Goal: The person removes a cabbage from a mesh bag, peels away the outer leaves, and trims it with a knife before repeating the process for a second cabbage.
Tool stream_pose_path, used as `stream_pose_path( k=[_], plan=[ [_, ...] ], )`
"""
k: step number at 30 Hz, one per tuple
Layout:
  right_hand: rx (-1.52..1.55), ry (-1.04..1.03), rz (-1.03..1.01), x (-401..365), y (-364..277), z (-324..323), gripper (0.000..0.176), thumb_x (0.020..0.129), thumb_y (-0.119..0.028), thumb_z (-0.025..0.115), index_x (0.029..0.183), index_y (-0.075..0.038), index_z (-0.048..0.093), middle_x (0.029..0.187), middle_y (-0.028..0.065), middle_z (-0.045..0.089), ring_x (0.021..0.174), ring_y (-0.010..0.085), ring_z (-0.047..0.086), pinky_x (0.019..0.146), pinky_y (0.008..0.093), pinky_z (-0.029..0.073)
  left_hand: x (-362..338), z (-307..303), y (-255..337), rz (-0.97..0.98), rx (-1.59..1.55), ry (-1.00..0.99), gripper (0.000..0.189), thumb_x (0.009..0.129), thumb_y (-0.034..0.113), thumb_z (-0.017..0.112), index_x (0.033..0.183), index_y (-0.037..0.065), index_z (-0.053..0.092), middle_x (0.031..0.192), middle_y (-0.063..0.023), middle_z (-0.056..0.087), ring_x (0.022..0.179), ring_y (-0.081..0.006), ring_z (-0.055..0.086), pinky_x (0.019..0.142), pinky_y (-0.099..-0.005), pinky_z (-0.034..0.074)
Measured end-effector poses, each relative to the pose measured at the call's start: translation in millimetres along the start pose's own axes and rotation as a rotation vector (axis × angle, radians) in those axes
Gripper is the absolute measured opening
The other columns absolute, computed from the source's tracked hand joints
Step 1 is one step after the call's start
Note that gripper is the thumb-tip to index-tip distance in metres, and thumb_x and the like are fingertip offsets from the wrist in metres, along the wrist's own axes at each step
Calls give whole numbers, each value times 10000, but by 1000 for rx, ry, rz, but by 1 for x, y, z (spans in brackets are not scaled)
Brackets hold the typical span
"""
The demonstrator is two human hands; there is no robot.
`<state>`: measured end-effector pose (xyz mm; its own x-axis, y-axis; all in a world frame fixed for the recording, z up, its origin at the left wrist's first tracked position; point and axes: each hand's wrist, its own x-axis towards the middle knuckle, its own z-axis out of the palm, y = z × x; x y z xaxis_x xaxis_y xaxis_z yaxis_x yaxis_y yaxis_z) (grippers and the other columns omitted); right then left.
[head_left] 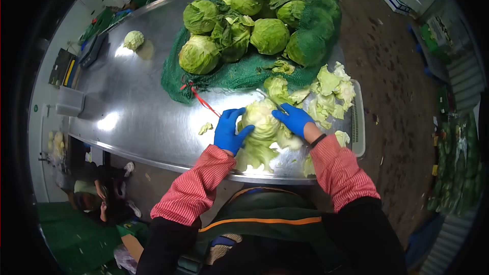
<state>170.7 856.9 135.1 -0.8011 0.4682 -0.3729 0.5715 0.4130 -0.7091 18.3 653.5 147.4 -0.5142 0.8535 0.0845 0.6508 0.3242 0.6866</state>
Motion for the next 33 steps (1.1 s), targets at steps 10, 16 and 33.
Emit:
stream_pose_path(
  k=[10, 16, 33],
  plan=[
    [-241, 236, -64, -55, -20, 11, 333, 964, -346, 443, 1128, -88, 575, 1032, 196, 641, 888, 393, 625, 764, 466, 503, 21, 30, 27, -122, 145, 69, 946, 641, 461, 789, 1361, 2, 383, 1274, -223, 463, 1165, -392, 445, 984, -456, 408],
    [-499, 312, -49, -38, -6, 21, 206, 941, -297, 480, 978, -115, 572, 931, 153, 643, 756, 354, 647, 650, 464, 516, 31, 44, 34, -210, 243, 49, 954, 669, 508, 759, 1394, 37, 354, 1273, -208, 446, 1174, -379, 425, 971, -462, 425],
    [74, 281, 168, 33, 0, 4, 671, 796, -531, 642, 1273, -85, 492, 1127, 226, 633, 996, 372, 634, 850, 442, 491, -14, 40, -3, 65, 9, 104, 958, 649, 402, 824, 1381, 11, 347, 1360, -232, 384, 1242, -401, 368, 1054, -474, 327]
  ],
)
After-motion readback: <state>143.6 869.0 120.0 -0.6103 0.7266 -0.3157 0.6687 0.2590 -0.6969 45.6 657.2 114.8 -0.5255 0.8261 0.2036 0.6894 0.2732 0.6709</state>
